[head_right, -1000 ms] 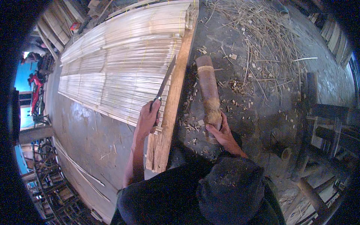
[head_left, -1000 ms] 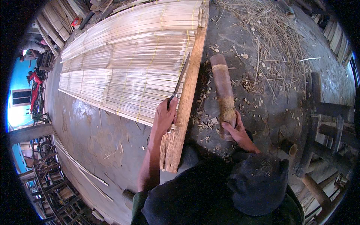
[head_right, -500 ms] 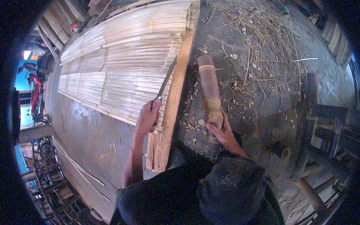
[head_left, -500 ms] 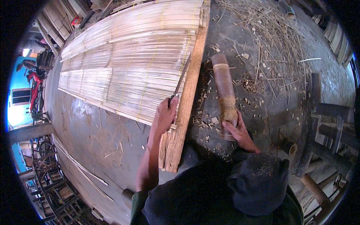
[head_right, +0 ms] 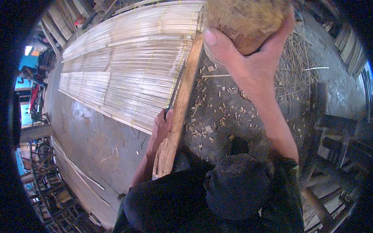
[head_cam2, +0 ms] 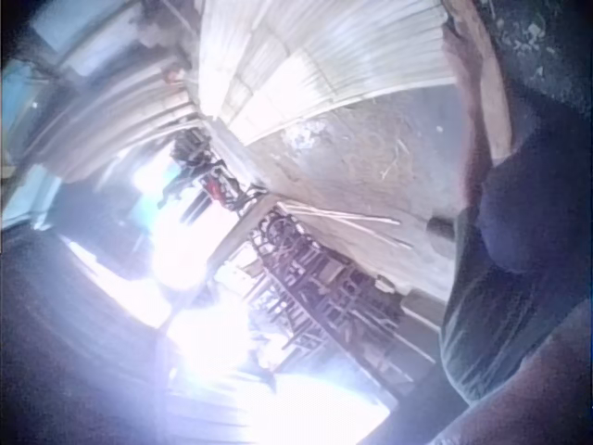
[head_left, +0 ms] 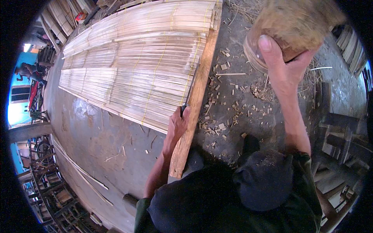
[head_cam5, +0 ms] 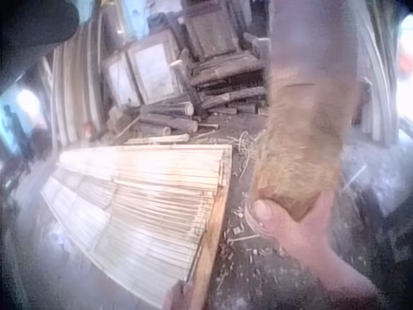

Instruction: The person uses a chisel and wooden mallet to drive nails into the edge of a large bamboo mat. They repeatedly position the chisel, strike it with the mallet, and adjust the mat's position on the workbench.

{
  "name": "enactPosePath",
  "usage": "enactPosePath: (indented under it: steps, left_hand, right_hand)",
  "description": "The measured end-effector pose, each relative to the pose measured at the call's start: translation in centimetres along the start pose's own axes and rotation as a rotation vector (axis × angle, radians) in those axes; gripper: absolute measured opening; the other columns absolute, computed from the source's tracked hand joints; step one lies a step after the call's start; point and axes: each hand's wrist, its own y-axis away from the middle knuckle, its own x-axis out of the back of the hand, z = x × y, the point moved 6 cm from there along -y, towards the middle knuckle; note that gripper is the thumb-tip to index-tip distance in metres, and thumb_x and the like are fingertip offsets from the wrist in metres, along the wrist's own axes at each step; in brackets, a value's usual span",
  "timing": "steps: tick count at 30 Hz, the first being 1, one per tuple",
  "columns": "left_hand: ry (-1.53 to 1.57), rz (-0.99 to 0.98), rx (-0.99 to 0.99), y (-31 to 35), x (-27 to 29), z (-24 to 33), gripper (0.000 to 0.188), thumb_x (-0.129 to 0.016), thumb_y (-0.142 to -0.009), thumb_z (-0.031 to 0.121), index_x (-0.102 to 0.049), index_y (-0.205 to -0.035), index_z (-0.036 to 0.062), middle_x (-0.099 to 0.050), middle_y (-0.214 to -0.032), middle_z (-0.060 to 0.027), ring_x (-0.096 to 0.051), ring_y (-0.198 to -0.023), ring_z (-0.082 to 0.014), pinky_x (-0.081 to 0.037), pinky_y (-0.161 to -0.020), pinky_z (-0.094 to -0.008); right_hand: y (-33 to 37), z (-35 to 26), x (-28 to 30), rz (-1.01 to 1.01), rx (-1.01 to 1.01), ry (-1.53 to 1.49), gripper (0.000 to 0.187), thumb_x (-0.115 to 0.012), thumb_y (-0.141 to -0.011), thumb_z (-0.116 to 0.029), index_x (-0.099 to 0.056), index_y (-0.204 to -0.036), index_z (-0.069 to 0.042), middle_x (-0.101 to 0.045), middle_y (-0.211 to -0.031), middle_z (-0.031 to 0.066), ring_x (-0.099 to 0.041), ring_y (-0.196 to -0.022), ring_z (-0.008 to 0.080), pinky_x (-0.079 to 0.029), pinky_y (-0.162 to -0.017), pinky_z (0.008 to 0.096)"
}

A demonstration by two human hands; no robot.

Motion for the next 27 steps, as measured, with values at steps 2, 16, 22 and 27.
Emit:
enactPosePath:
  steps: [2,16,22,27]
  left_hand:
    - [0.014,0.004,-0.033,-0.3,-0.5,0.6,0.042,-0.053,-0.101,0.038,-0.058,-0.092,-0.0028,-0.059,-0.069,-0.0262,-0.061,-0.064,-0.0405,-0.046,-0.057,-0.0468]
    - [-0.426,0.084,-0.014,1.3,-2.8,1.9,0.043,-0.051,-0.099,0.042,-0.050,-0.107,0.0004,-0.064,-0.079,-0.0329,-0.062,-0.078,-0.0539,-0.049,-0.067,-0.0611]
    - [-0.367,0.050,0.030,1.0,-0.6,1.0,0.043,-0.053,-0.098,0.042,-0.053,-0.102,-0.0008,-0.064,-0.079,-0.0323,-0.063,-0.079,-0.0525,-0.050,-0.065,-0.0575]
    - [-0.139,0.036,0.017,1.4,1.0,1.0,0.039,-0.056,-0.099,0.037,-0.059,-0.090,-0.0015,-0.063,-0.074,-0.0273,-0.063,-0.068,-0.0445,-0.048,-0.059,-0.0467]
  right_hand:
    - [4.7,4.1,-0.7,-0.061,-0.046,0.032,0.098,-0.084,-0.073,-0.028,-0.023,-0.146,-0.004,-0.047,-0.133,0.0190,-0.051,-0.122,0.0285,-0.044,-0.102,0.0413]
    - [20.8,14.7,2.7,-0.619,-0.630,0.300,0.092,-0.077,-0.077,-0.034,-0.027,-0.151,-0.014,-0.062,-0.124,0.0232,-0.067,-0.105,0.0374,-0.053,-0.090,0.0457]
    - [22.7,14.3,4.3,-0.567,-0.567,0.316,0.093,-0.077,-0.077,-0.033,-0.026,-0.152,-0.008,-0.062,-0.125,0.0237,-0.064,-0.111,0.0375,-0.050,-0.096,0.0427]
    - [22.1,13.3,6.3,-0.570,-0.561,0.383,0.094,-0.077,-0.076,-0.032,-0.026,-0.152,-0.008,-0.060,-0.127,0.0245,-0.062,-0.113,0.0393,-0.050,-0.097,0.0432]
